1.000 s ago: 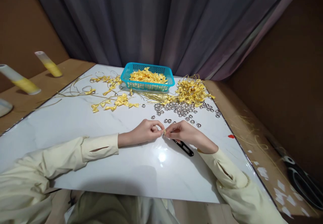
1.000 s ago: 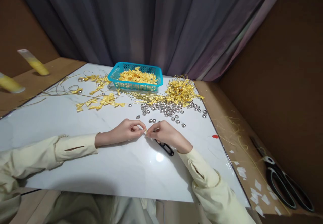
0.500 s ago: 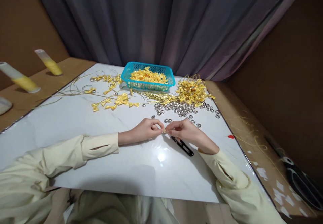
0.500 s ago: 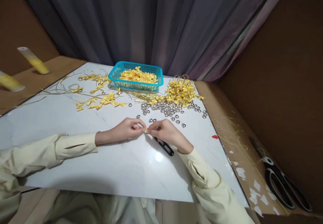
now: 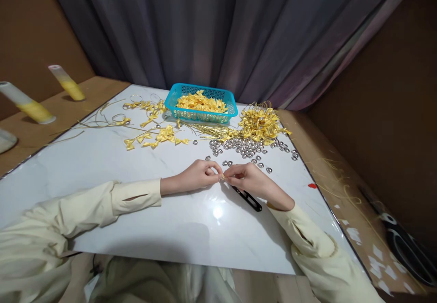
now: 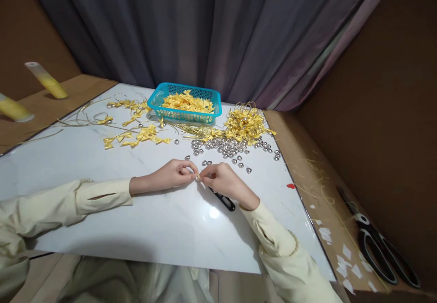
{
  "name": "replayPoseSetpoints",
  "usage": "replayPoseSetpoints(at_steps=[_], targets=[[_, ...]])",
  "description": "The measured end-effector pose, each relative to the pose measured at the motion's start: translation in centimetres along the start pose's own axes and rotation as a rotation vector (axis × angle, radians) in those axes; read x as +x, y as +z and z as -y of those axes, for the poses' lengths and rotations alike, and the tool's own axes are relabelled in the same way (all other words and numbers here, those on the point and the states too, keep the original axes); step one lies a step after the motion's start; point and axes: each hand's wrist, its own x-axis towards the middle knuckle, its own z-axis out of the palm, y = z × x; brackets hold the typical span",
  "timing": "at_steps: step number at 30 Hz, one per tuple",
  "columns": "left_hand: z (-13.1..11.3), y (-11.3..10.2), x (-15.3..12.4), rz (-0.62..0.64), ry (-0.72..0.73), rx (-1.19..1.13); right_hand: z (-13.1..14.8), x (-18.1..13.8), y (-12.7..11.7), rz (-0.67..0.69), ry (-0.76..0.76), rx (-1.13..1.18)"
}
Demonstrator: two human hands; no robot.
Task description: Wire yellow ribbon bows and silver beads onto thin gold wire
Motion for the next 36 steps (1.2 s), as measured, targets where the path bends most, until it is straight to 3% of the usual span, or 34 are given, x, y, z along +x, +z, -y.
replayPoseSetpoints(at_steps=[11, 15, 19, 23, 29, 36], targets=[[-0.2, -0.6, 0.3, 0.109, -0.09, -0.191, -0.2, 0.1, 0.1, 0.02, 0.006, 0.05], [-0.4, -0.5, 0.3, 0.094, -0.096, -0.212, 0.4, -0.1, -0.2, -0.106, 0.015, -0.045], [-0.3, -0.4, 0.3, 0.069, -0.097, -0.24, 1.0, -0.6, -0.1, -0.308, -0.152, -0.134], [-0.1, -0.4, 0.4, 0.032, -0.122, -0.277, 1.0, -1.0, 0.7, -0.309, -0.27, -0.303], [-0.1, -0.4, 0.4, 0.014, -0.125, -0.349, 0.4, -0.8, 2.0, -0.361, -0.235, -0.515], [0.0, -0.4, 0.4, 0.008, -0.157, -0.431, 0.1, -0.5, 2.2, -0.393, -0.203, -0.6]])
